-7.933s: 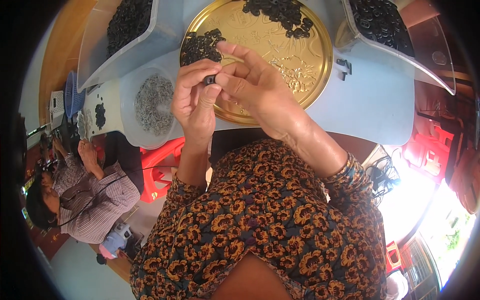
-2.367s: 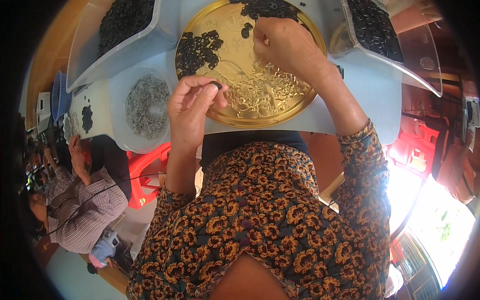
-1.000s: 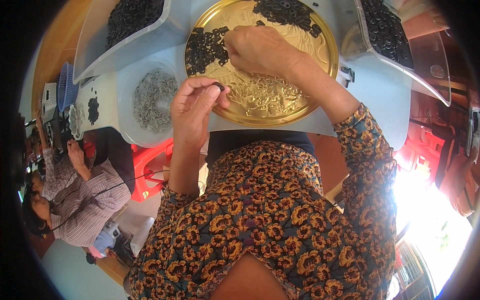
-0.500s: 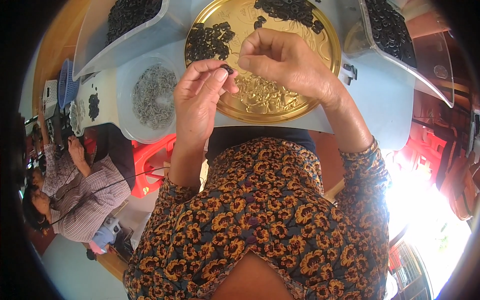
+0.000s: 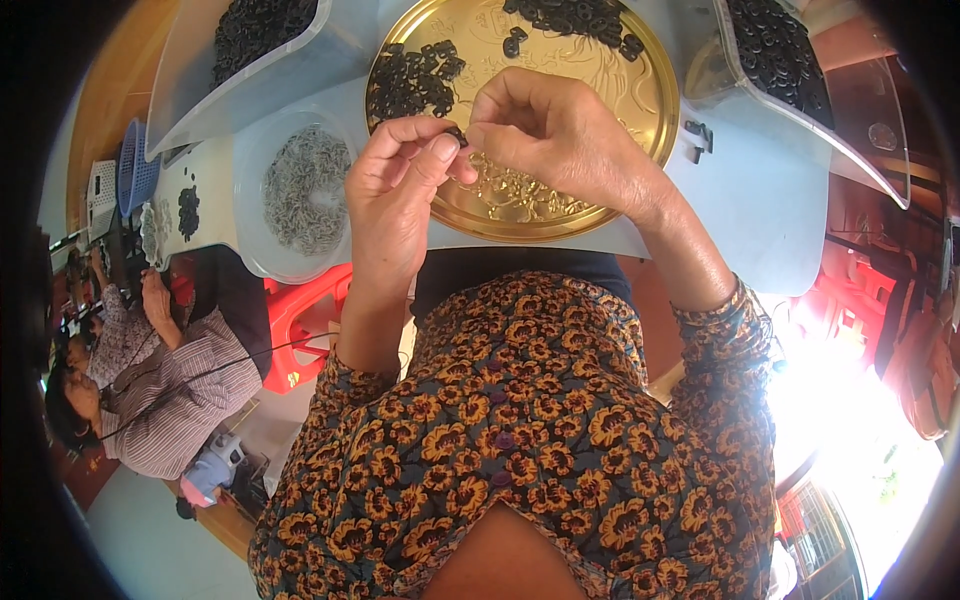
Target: The person sorts and inspects small black plastic or rubber components by hand on a gold tray.
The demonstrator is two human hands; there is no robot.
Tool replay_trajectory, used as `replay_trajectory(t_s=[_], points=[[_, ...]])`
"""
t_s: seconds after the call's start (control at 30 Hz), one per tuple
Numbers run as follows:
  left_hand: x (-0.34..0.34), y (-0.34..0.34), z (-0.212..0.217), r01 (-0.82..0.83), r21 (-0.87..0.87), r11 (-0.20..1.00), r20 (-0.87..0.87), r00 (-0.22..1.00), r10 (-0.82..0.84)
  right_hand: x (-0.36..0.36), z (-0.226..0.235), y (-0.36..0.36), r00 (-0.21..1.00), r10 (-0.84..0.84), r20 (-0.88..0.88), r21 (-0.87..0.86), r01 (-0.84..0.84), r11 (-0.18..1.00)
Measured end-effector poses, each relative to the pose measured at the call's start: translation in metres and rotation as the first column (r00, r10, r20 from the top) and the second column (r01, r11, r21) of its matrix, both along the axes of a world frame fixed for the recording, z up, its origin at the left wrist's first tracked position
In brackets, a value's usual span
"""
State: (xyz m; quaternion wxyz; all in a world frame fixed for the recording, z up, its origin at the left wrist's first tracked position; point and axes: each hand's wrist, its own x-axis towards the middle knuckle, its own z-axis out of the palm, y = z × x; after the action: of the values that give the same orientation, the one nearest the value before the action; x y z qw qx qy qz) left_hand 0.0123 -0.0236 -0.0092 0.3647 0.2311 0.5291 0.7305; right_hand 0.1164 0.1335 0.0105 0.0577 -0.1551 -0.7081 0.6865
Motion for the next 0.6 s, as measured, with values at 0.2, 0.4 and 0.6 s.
replay_trajectory(t_s=[0.2, 0.4, 0.6], points=[[-0.0015, 0.0019, -0.0029, -0.005, 0.035, 0.999, -0.068, 0.998, 0.007, -0.0011, 0.0028, -0.0018, 0.999, 0.007, 0.039, -0.082, -0.003, 0.997], [-0.0065, 0.0012, -0.0042, 0.032, -0.006, 0.999, -0.096, 0.995, -0.033, 0.0018, -0.0054, -0.0024, 0.999, 0.019, 0.039, -0.103, -0.015, 0.995], [-0.0054, 0.0011, -0.0048, 0.032, -0.014, 0.999, -0.062, 0.998, -0.033, 0.0039, -0.0058, -0.0025, 1.000, -0.020, -0.004, -0.091, 0.020, 0.996]])
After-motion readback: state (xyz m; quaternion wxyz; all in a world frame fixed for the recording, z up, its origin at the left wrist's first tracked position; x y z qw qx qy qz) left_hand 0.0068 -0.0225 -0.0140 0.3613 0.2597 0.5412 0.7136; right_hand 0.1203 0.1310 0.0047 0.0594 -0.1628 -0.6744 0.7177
